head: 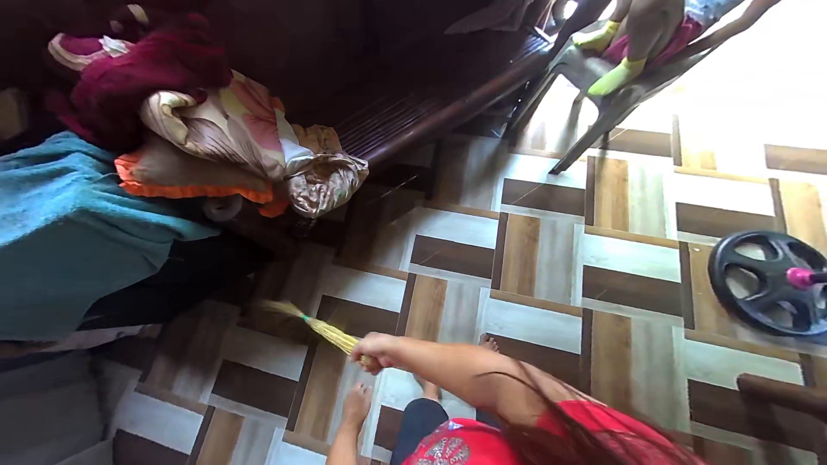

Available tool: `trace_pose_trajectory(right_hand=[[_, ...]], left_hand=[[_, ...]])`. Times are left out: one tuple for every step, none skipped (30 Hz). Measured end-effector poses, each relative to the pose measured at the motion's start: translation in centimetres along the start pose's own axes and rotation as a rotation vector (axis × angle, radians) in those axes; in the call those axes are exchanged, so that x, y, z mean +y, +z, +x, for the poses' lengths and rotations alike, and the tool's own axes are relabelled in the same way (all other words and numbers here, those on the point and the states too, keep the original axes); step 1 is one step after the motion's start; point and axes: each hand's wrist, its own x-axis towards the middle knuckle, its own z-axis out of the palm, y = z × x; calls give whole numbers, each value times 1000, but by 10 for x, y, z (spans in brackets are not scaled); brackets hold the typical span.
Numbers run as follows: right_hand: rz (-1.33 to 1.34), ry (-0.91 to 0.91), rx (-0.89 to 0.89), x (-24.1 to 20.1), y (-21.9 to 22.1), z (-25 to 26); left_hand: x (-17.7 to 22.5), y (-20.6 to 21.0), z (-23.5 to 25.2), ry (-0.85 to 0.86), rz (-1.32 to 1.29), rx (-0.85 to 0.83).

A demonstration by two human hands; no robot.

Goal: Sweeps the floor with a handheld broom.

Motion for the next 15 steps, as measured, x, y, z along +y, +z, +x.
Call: trace_pose_trajectory(right_hand=[[6,-9,12,-15,5,7],[34,-23,25,-29,6,11],[77,-45,42,-41,3,13],[138,-69,64,-53,-5,15],[201,-97,89,-64,-18,15],[255,-118,120,-73,-34,13],[295,-135,155,-80,-54,10],[334,-149,199,-84,-75,9],[384,-173,251,-84,-98,9],[442,-203,300,-80,-120,9],[518,-234,339,-74,-142,7],[592,-253,373,-67,-162,0],[655,-268,405,-59,-181,-6],[705,-287,443,-49,-199,-15],[741,-304,492,-37,-215,-23]], left_hand=[[-3,1,-2,-19,-81,16],[-5,3,-4,-42,-155,27],[-8,6,-5,-52,-202,41],[-10,10,-5,-58,-225,48],[-12,15,-5,-64,-223,45],[-13,20,-6,-66,-201,30],[-14,25,-6,-63,-167,10],[-16,29,-6,-52,-121,-11],[-17,34,-5,-36,-68,-38],[-17,37,-4,-18,-6,-71],[-17,40,-2,1,55,-106],[-15,42,-1,13,113,-138],[-12,43,1,19,152,-158],[-9,43,2,17,164,-169],[-6,43,4,15,164,-172]])
